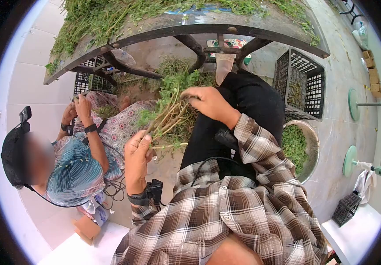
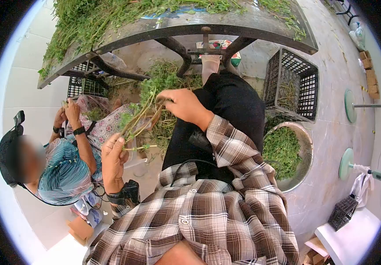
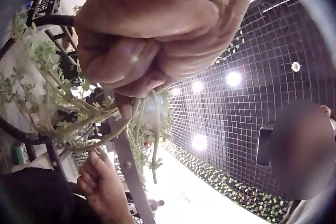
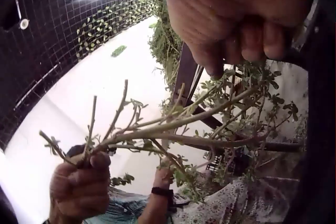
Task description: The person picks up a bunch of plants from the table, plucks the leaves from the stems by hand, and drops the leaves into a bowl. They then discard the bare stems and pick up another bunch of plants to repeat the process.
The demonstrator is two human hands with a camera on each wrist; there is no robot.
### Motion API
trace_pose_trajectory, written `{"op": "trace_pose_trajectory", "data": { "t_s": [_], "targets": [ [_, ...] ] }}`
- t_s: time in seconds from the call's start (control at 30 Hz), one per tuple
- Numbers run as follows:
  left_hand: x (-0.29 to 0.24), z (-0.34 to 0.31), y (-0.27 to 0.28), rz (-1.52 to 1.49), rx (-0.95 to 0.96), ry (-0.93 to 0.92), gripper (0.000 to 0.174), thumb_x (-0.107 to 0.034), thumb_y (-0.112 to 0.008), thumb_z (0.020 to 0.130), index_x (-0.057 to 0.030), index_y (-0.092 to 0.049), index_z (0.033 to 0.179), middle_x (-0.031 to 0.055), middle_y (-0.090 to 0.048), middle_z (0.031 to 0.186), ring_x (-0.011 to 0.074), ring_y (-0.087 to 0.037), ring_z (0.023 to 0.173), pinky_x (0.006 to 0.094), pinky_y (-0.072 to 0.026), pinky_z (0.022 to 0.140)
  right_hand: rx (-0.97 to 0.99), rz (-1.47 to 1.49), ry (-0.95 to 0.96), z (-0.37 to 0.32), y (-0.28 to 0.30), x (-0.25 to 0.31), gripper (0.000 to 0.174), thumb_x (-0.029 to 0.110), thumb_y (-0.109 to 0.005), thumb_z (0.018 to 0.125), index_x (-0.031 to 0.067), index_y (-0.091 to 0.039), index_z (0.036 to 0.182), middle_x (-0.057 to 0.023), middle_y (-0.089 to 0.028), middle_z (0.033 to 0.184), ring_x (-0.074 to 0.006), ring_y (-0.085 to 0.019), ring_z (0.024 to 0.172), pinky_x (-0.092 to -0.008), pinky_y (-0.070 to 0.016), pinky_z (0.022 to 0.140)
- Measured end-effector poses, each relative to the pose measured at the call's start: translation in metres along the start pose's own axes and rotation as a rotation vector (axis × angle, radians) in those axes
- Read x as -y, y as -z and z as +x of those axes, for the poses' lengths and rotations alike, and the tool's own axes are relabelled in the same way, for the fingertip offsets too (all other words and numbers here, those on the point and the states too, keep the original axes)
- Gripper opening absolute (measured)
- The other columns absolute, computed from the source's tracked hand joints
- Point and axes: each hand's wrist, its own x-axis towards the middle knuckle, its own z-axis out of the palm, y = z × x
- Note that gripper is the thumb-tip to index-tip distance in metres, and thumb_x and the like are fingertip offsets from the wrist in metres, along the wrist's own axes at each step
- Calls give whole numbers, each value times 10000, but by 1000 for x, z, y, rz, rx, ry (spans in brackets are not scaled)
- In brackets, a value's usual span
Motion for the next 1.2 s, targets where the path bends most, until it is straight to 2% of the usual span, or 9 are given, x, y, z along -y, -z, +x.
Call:
{"op": "trace_pose_trajectory", "data": {
  "t_s": [0.07, 0.1, 0.2, 0.27, 0.6, 0.8, 0.87, 0.93, 1.2],
  "targets": [
    [0, 0, -2, 8, 28, -2, 247, -218, -554, 880, 3, -565, 989, -79, -343, 566, 10, -299, 447, 170, -234, 413, 83, -273, 83, -4, -4, -1, 252, 112, -523, 744, 55, -610, 974, -151, -624, 869, -335, -586, 818, -397, -460, 712],
    [-1, 0, -3, 10, 29, 0, 247, -218, -554, 880, 3, -565, 989, -79, -343, 566, 10, -299, 447, 170, -234, 413, 87, -372, 136, -7, -6, -4, 273, 56, -530, 730, 76, -613, 989, -139, -618, 954, -321, -582, 857, -383, -462, 738],
    [-1, 1, -4, 68, 32, 9, 246, -224, -552, 881, -5, -568, 992, -80, -348, 566, 6, -300, 450, 171, -236, 414, 172, -428, 103, -10, -7, -3, 254, 61, -527, 743, 75, -591, 989, -139, -612, 907, -331, -579, 841, -403, -458, 712],
    [0, 3, -5, 111, -57, 5, 283, -206, -550, 882, 14, -536, 1060, -79, -323, 559, 5, -282, 423, 168, -199, 379, 173, -467, 87, -10, -5, 2, 239, 72, -518, 742, 71, -579, 973, -146, -608, 878, -336, -580, 829, -419, -457, 701],
    [13, 10, 7, 104, -78, -11, 305, -209, -547, 884, 16, -530, 1090, -81, -348, 546, 7, -282, 422, 171, -202, 380, 129, -539, 112, -17, -3, 2, 129, 73, -514, 749, 40, -538, 871, -148, -568, 814, -340, -576, 785, -433, -457, 659],
    [14, 6, -4, 245, -34, -55, 221, -211, -542, 887, -11, -549, 980, -87, -328, 530, 3, -269, 416, 175, -194, 378, 165, -678, 156, -21, -5, -4, 113, 69, -529, 719, 42, -542, 828, -130, -552, 761, -319, -577, 741, -408, -461, 627],
    [13, 3, -5, 298, -12, -31, 244, -250, -533, 887, -18, -585, 940, -73, -393, 583, 11, -350, 478, 176, -277, 435, 167, -699, 160, -24, -4, -3, 107, 69, -526, 720, 46, -543, 824, -126, -555, 765, -312, -580, 738, -402, -464, 624],
    [13, 3, -4, 311, -10, -36, 242, -250, -531, 888, -17, -583, 928, -71, -394, 582, 13, -354, 478, 177, -278, 435, 171, -721, 160, -24, -5, -2, 102, 69, -523, 721, 49, -544, 819, -122, -559, 768, -306, -584, 735, -395, -468, 622],
    [14, 4, 0, 356, -3, -51, 239, -252, -518, 895, -20, -570, 872, -62, -393, 578, 23, -366, 480, 182, -294, 443, 42, -849, 119, -22, -7, -7, 60, 90, -522, 737, 56, -531, 785, -100, -566, 756, -276, -598, 719, -378, -486, 592]
  ]
}}
